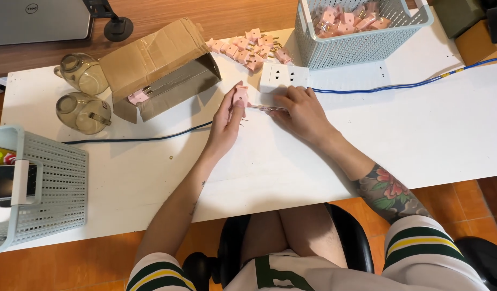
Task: The person assembles small pink electrical components on a white table using a screwdriver. They tighten screws on multiple units, place some into a cardboard box, and continue working on additional components throughout the clip.
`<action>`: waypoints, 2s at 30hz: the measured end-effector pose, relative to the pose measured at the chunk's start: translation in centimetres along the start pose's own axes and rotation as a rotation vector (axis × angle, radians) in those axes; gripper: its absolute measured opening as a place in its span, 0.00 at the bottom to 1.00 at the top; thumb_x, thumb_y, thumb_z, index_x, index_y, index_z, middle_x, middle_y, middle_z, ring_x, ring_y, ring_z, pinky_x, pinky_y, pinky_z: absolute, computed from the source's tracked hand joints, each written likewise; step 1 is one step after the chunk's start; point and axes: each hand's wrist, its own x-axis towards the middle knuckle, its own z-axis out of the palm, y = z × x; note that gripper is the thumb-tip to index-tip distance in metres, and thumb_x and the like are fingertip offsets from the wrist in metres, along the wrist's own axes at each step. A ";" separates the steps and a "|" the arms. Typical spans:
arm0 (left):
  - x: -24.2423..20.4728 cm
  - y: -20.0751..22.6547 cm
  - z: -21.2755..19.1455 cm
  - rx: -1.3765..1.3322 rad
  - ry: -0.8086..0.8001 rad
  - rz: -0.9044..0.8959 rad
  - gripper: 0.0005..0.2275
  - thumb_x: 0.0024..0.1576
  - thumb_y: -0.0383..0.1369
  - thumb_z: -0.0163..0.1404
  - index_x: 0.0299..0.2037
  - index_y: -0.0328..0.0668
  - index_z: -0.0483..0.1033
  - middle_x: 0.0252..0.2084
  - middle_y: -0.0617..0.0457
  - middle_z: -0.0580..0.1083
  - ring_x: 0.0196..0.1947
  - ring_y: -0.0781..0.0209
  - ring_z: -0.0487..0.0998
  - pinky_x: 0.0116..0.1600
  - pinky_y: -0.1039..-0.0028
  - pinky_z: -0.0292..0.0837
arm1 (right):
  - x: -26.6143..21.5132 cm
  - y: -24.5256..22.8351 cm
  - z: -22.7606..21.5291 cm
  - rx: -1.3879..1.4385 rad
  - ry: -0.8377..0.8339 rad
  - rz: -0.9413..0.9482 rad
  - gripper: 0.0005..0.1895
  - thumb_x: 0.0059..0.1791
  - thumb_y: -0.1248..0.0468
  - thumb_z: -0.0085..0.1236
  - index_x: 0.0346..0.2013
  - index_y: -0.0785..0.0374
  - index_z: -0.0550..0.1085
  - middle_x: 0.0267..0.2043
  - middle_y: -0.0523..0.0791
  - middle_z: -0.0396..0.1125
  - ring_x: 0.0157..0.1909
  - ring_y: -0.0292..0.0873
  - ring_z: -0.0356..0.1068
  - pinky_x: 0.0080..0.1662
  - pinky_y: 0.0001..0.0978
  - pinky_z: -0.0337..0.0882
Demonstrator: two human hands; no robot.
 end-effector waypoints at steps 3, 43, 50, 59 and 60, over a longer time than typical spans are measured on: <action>0.1 -4.2 0.1 0.018 0.060 0.000 0.26 0.76 0.37 0.53 0.82 0.37 0.61 0.63 0.46 0.76 0.53 0.66 0.74 0.64 0.68 0.74 | -0.1 1.3 2.1 -0.013 -0.004 0.009 0.10 0.59 0.57 0.71 0.49 0.59 0.88 0.42 0.47 0.74 0.48 0.47 0.74 0.58 0.40 0.66; -0.6 -3.9 0.5 -0.014 -0.147 0.009 0.19 0.77 0.34 0.53 0.75 0.35 0.73 0.43 0.41 0.82 0.45 0.58 0.85 0.56 0.67 0.82 | -0.6 -1.6 -1.1 0.720 0.040 -0.014 0.09 0.61 0.63 0.70 0.51 0.68 0.85 0.33 0.50 0.74 0.32 0.44 0.70 0.38 0.35 0.68; -0.1 -5.5 0.3 -0.156 0.028 -0.075 0.23 0.75 0.36 0.58 0.74 0.39 0.61 0.52 0.40 0.81 0.52 0.58 0.83 0.64 0.64 0.79 | -0.3 -4.3 -2.3 0.768 -0.036 0.010 0.11 0.61 0.63 0.68 0.51 0.69 0.86 0.36 0.53 0.78 0.33 0.46 0.73 0.39 0.37 0.71; -1.0 -4.0 1.2 0.055 -0.091 -0.095 0.19 0.79 0.38 0.45 0.75 0.38 0.66 0.49 0.45 0.78 0.47 0.58 0.76 0.59 0.61 0.77 | -1.3 -1.0 0.4 0.799 0.062 0.157 0.15 0.63 0.56 0.65 0.61 0.60 0.80 0.30 0.44 0.70 0.32 0.40 0.68 0.39 0.34 0.69; -1.1 -3.7 1.2 0.131 -0.159 -0.118 0.25 0.77 0.37 0.50 0.81 0.39 0.60 0.51 0.44 0.76 0.51 0.53 0.77 0.62 0.53 0.78 | -1.2 -0.2 0.5 0.813 0.111 0.205 0.18 0.65 0.55 0.63 0.68 0.55 0.76 0.31 0.44 0.69 0.32 0.40 0.68 0.39 0.34 0.68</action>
